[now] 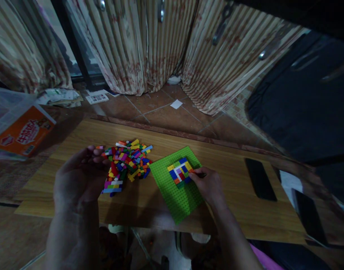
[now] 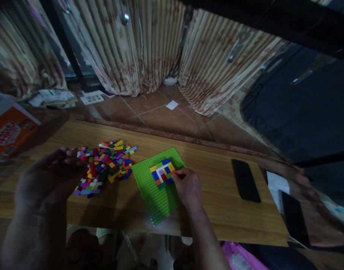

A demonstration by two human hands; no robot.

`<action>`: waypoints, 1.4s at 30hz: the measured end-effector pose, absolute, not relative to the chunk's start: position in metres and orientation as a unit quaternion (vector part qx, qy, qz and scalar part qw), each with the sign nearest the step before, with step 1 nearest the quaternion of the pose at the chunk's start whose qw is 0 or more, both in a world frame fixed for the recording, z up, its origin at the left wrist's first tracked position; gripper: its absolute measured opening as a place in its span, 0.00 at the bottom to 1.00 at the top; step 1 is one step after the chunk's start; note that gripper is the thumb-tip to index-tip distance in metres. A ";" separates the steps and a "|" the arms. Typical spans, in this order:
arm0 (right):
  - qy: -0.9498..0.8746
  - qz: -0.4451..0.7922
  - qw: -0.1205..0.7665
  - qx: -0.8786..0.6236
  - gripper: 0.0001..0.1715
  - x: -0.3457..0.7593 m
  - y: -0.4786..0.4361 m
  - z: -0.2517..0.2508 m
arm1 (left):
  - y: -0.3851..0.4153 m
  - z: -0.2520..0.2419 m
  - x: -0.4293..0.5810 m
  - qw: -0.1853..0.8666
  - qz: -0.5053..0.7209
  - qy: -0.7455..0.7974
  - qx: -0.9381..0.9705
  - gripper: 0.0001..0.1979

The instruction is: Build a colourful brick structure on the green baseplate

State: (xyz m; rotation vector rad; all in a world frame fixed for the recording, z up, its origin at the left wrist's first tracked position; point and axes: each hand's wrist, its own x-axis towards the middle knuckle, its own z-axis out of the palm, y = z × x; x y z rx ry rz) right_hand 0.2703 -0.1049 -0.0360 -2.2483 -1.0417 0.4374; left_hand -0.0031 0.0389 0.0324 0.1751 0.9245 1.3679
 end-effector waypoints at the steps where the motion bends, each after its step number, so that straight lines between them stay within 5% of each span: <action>1: -0.393 0.160 0.302 -0.854 0.12 0.270 -0.105 -0.036 | 0.039 0.032 -0.003 0.677 0.605 0.411 0.079 0.07; 29: -0.554 0.228 0.317 -0.735 0.12 0.294 -0.093 -0.035 | 0.034 0.035 -0.017 0.682 0.609 0.396 0.085 0.08; 37: -0.561 0.143 0.309 -0.755 0.13 0.285 -0.083 -0.034 | 0.032 0.037 -0.028 0.674 0.616 0.393 0.106 0.09; 42: -0.579 0.049 0.402 -0.708 0.12 0.224 -0.081 -0.017 | 0.032 0.037 -0.035 0.667 0.622 0.398 0.103 0.09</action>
